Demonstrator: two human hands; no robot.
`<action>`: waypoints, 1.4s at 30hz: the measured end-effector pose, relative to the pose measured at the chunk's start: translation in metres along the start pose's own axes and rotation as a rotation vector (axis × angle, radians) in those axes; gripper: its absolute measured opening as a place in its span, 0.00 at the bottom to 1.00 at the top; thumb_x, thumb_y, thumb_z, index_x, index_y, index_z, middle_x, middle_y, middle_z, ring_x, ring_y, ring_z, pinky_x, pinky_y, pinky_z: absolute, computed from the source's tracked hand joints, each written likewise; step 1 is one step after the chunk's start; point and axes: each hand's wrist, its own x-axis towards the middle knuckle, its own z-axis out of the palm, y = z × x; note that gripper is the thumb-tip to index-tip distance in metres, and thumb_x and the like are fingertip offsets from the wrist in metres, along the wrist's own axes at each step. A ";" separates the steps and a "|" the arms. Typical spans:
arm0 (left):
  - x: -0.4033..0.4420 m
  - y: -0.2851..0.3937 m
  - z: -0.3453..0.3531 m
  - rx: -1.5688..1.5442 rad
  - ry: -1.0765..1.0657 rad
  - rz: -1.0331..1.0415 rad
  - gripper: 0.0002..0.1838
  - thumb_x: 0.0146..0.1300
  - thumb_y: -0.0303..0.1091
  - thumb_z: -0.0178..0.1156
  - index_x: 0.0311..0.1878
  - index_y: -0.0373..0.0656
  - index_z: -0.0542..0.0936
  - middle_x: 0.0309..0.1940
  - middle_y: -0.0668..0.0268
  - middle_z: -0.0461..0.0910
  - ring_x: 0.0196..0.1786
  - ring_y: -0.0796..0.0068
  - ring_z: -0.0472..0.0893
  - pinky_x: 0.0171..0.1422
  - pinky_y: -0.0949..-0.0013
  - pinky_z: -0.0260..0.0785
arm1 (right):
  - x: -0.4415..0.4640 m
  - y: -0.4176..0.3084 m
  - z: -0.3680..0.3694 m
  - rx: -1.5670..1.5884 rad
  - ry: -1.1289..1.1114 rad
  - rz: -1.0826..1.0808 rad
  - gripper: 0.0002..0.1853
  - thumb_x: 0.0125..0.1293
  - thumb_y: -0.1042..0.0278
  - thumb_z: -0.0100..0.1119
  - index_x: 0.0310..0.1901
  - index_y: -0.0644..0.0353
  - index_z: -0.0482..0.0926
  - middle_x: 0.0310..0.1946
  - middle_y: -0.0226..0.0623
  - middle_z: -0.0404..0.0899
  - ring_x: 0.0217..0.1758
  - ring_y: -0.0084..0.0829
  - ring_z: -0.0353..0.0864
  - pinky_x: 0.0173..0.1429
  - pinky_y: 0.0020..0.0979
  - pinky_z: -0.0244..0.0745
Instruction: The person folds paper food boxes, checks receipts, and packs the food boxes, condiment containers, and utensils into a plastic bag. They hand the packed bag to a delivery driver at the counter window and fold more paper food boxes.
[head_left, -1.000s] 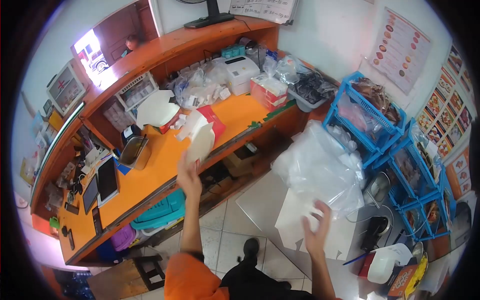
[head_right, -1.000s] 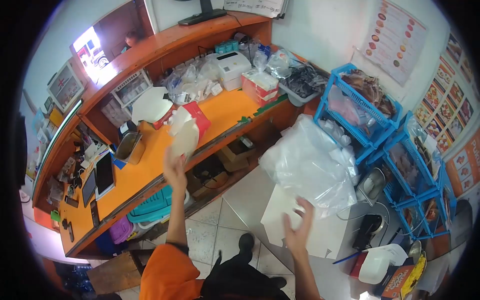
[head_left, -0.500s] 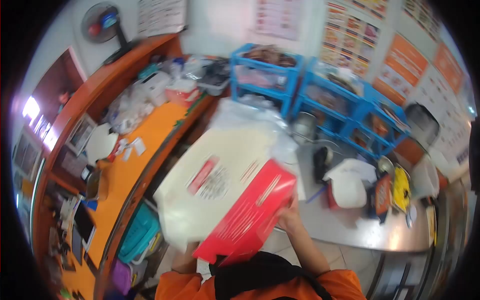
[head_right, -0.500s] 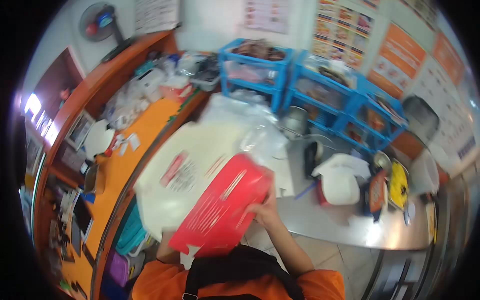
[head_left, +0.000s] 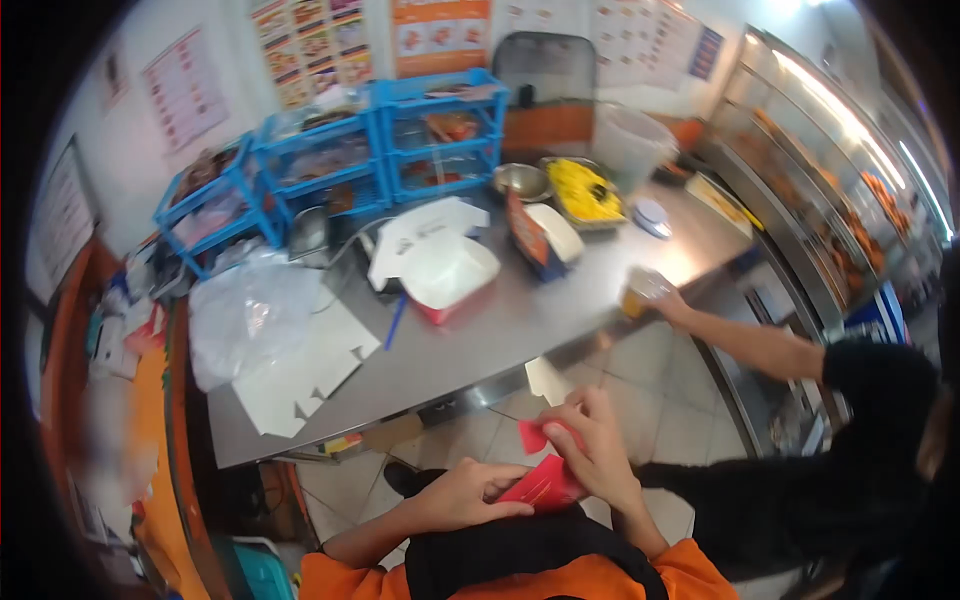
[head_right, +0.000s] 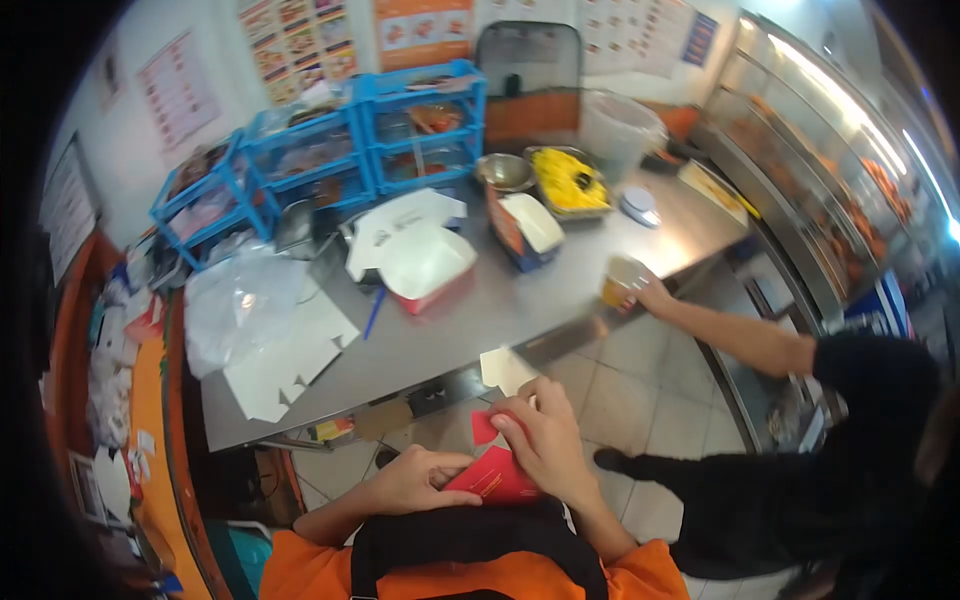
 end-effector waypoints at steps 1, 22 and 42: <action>0.007 -0.006 0.011 -0.171 -0.071 0.111 0.25 0.66 0.32 0.62 0.64 0.37 0.72 0.39 0.60 0.83 0.33 0.82 0.77 0.40 0.74 0.71 | -0.007 0.010 0.000 -0.007 -0.027 0.087 0.07 0.65 0.64 0.60 0.36 0.56 0.84 0.37 0.37 0.70 0.44 0.41 0.67 0.55 0.40 0.61; 0.101 -0.039 -0.011 -0.705 -0.349 -0.106 0.22 0.69 0.35 0.58 0.61 0.30 0.74 0.44 0.62 0.85 0.38 0.78 0.85 0.41 0.76 0.80 | -0.017 0.079 -0.042 1.018 0.277 0.201 0.08 0.53 0.71 0.73 0.31 0.63 0.82 0.41 0.31 0.65 0.47 0.25 0.67 0.53 0.27 0.63; 0.112 -0.004 -0.023 -0.544 -0.303 -0.068 0.17 0.68 0.34 0.60 0.54 0.30 0.78 0.38 0.65 0.85 0.38 0.83 0.81 0.45 0.79 0.73 | -0.007 0.075 -0.055 0.227 0.122 0.055 0.08 0.51 0.66 0.74 0.31 0.57 0.86 0.35 0.29 0.69 0.43 0.31 0.66 0.51 0.32 0.64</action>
